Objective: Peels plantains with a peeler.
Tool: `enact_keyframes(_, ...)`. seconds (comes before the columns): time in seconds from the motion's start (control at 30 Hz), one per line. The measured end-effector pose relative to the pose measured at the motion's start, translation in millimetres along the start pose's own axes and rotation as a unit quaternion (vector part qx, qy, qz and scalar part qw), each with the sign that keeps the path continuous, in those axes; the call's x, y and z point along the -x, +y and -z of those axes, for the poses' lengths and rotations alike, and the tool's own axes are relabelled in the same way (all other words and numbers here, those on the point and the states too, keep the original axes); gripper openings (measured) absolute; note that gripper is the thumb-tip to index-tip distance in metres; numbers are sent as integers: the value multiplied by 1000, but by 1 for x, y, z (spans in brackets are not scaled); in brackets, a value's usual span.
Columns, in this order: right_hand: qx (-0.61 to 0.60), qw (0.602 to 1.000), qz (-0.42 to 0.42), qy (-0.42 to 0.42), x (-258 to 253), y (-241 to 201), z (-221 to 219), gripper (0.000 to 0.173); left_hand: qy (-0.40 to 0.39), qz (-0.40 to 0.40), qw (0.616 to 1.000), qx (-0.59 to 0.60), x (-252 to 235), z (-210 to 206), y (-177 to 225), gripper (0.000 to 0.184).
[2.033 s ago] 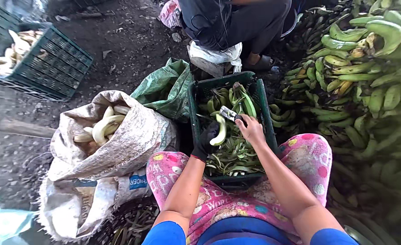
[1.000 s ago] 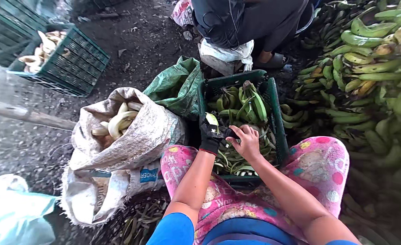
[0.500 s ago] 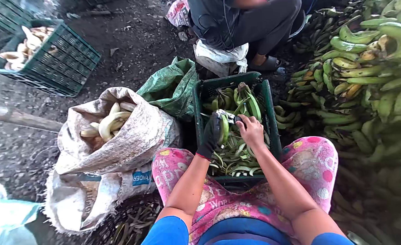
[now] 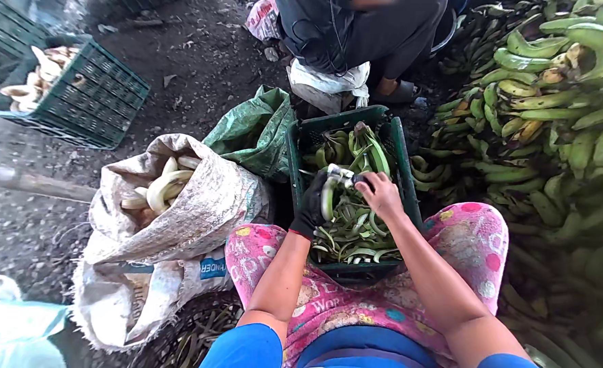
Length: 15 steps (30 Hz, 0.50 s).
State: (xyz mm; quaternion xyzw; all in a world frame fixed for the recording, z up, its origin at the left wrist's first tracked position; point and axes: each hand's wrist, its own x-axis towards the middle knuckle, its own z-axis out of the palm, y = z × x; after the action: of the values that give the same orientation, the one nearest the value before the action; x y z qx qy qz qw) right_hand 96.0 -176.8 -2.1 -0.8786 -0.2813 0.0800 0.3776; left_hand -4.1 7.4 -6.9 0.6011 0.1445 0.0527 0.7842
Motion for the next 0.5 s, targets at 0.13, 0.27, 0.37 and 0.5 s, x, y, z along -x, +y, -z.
enact_keyframes(0.13, 18, 971, 226, 73, 23, -12, -29, 49, -72, 88, 944, 309, -8, 20, 13, 56)
enact_keyframes(0.27, 80, 952, 263, 135, 25, -21, -37, 47, -24, 71, 948, 310, -6, 26, 20, 53)
enact_keyframes(0.37, 40, 982, 143, 116, 20, -25, -38, 46, 5, -26, 965, 260, -2, 4, 17, 44)
enact_keyframes(0.5, -124, 984, -124, 2, 0, -19, -17, 54, -12, -78, 982, 174, 8, -12, 0, 42)
